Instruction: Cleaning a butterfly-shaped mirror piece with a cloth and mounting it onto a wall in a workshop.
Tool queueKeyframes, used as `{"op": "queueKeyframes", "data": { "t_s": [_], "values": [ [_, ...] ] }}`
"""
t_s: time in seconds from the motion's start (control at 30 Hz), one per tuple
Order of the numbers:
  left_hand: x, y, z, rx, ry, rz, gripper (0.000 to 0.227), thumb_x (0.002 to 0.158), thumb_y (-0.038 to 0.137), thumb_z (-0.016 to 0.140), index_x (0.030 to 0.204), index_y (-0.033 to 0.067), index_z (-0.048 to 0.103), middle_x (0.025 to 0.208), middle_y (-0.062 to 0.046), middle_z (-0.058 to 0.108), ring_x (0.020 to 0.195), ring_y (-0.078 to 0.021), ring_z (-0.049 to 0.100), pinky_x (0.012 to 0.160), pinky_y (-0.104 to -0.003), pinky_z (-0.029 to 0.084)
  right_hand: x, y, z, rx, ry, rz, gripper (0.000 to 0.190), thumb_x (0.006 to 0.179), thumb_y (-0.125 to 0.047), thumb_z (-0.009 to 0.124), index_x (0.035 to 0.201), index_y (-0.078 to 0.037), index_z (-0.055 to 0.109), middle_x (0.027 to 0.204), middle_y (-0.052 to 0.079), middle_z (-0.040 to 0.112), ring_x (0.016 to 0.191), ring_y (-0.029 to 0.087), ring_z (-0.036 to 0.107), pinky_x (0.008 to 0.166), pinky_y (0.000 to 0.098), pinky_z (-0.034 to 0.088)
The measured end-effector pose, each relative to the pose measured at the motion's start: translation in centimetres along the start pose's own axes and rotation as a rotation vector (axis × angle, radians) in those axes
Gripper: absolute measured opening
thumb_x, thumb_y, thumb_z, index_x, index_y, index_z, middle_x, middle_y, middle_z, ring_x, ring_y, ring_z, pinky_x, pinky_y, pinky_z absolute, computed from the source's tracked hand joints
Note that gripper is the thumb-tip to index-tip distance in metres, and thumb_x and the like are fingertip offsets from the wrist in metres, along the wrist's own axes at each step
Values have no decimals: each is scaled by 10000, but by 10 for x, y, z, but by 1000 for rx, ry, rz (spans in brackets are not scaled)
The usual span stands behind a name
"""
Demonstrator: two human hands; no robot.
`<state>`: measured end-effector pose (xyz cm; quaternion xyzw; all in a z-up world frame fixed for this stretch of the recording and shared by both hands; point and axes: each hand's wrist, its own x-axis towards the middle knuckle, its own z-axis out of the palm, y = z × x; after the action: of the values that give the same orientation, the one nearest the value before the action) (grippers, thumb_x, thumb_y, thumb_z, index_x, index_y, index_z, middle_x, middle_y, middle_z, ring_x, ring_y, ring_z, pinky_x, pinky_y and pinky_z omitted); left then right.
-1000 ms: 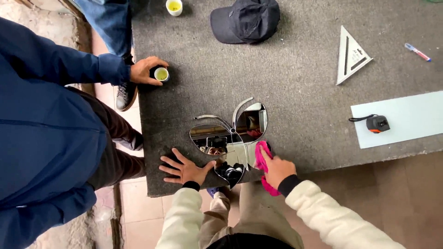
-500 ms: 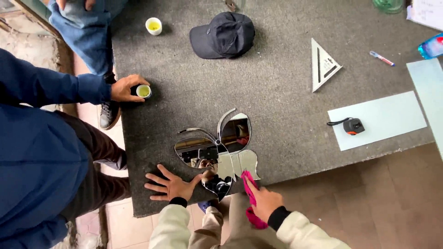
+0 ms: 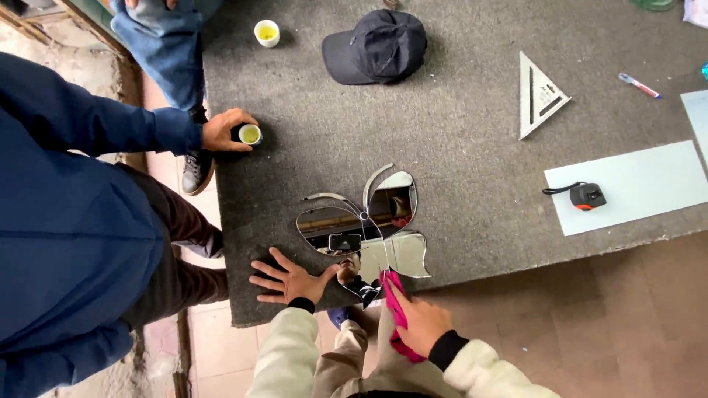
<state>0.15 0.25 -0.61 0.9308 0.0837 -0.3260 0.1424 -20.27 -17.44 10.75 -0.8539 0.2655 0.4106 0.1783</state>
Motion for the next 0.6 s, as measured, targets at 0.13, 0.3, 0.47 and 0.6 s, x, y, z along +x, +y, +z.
{"op": "queueKeyframes", "data": {
  "t_s": [0.13, 0.3, 0.47, 0.6],
  "values": [
    [0, 3, -1, 2, 4, -3, 1802, 593, 922, 875, 1729, 220, -335, 1699, -278, -496, 1551, -551, -452, 1198, -820, -171, 37, -56, -12, -19, 99, -155, 1012, 1036, -416, 681, 1796, -352, 18, 1148, 153, 724, 897, 430, 757, 779, 581, 635],
    [-1, 4, -7, 12, -56, -4, 1825, 585, 965, 842, 1706, 211, -385, 1670, -288, -537, 1526, -545, -492, 1188, -816, -194, 41, -69, 6, -63, 123, -251, 953, 997, -404, 696, 1775, -287, 158, 1376, 206, 659, 951, 476, 761, 743, 592, 632],
    [-6, 6, -10, -74, 42, 55, 1780, 593, 866, 930, 1757, 216, -249, 1747, -296, -370, 1562, -611, -342, 1166, -858, -198, 40, -65, -36, -21, 134, -120, 959, 1010, -397, 631, 1791, -294, 85, 1194, 179, 747, 1082, 449, 787, 942, 550, 632],
    [-7, 2, -7, -67, 39, 68, 1765, 613, 834, 942, 1761, 212, -245, 1741, -298, -381, 1557, -618, -343, 1161, -868, -183, 28, -65, -24, -84, 110, -180, 1034, 972, -391, 729, 1797, -278, 117, 1305, 233, 707, 1105, 474, 772, 937, 558, 627]
  ]
}}
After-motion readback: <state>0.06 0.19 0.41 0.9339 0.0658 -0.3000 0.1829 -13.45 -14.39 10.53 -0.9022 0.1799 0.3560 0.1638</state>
